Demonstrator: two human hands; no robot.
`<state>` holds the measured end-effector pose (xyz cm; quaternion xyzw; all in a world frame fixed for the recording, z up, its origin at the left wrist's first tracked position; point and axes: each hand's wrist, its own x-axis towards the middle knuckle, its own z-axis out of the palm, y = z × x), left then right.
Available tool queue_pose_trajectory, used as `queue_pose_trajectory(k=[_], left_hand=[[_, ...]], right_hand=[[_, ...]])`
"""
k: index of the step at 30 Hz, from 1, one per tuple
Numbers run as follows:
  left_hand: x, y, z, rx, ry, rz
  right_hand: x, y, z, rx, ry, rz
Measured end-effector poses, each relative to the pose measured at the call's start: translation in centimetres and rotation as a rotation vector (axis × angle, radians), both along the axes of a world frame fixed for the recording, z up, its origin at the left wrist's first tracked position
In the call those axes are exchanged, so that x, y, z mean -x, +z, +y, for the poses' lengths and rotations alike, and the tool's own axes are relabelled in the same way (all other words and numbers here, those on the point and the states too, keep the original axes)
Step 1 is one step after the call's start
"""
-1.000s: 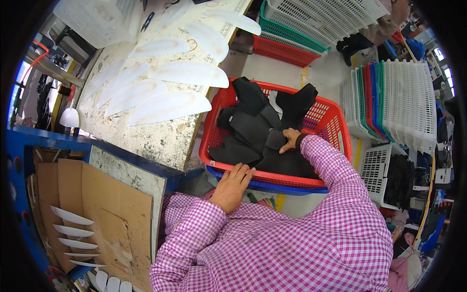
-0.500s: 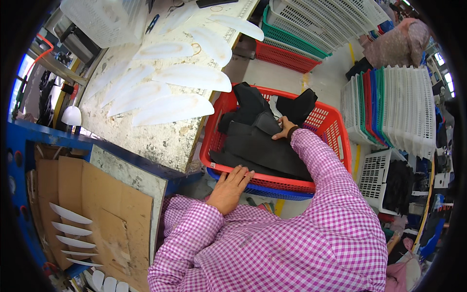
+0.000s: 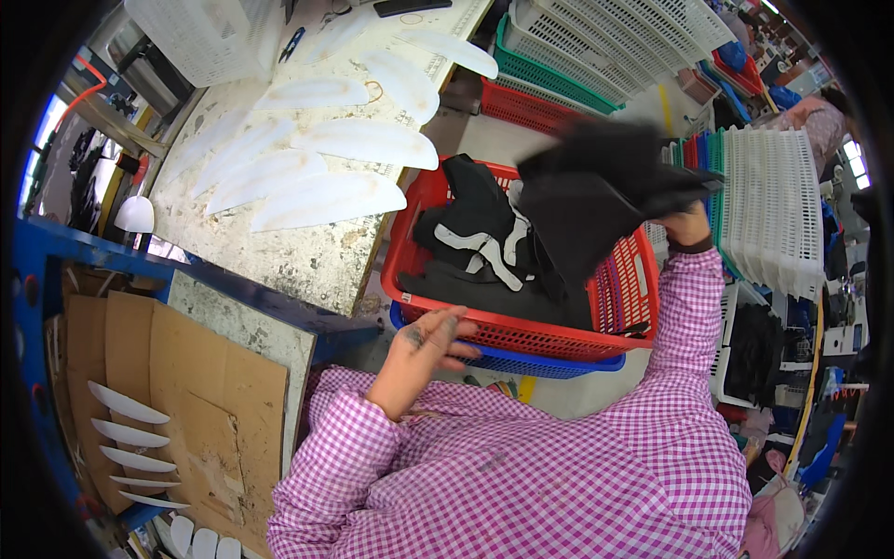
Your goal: The person repeatedly places white insole-like pieces onto black shoe uppers, presses them into place, and uses a press machine to secure them. Finished units are placed into a red basket. The process is repeated for multiple shoe uppers.
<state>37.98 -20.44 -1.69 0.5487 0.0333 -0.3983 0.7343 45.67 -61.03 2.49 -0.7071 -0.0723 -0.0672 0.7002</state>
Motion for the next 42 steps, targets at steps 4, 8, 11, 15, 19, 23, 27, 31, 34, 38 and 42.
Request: queue_pose_trajectory(k=[4,8,11,15,19,23,27,31,34,38,42], left_hand=[[0.9,2.0,-0.6,0.452,-0.038,0.231],[1.6,3.2,-0.4,0.358,0.299,0.357],[1.7,5.2,0.2,0.294,0.335,0.252],[2.5,8.8,0.8,0.119,0.491,0.166],[3.0,11.2,4.7,-0.075,0.612,-0.408],[5.8,12.2,13.6,-0.442,0.973,-0.704],[13.9,13.0,20.8,-0.793,1.16,-0.681],[22.1,12.9,23.4,-0.978,1.16,-0.545],[26.9,12.1,23.6,-1.01,1.205,-0.391],[31.1,10.5,23.3,-0.99,1.241,-0.26],[34.5,9.1,23.4,-0.957,1.261,-0.18]], right_hand=[[-2.4,5.8,5.3,0.277,0.629,-0.686],[2.3,8.1,11.9,0.494,0.804,-0.543],[4.2,9.1,13.1,0.614,0.861,-0.6],[1.7,6.3,8.1,0.119,0.959,-0.702],[-5.6,-6.4,3.8,-0.541,0.218,0.007],[-9.0,-22.9,4.8,0.843,-0.003,0.634],[-7.1,-31.6,6.5,1.656,0.339,0.397],[-7.3,-33.3,6.0,1.868,0.44,-0.117],[-8.5,-32.3,4.5,1.889,0.785,-0.474],[-9.6,-29.8,5.6,1.884,1.147,-0.618],[-9.6,-28.3,12.3,1.633,1.284,-0.706]])
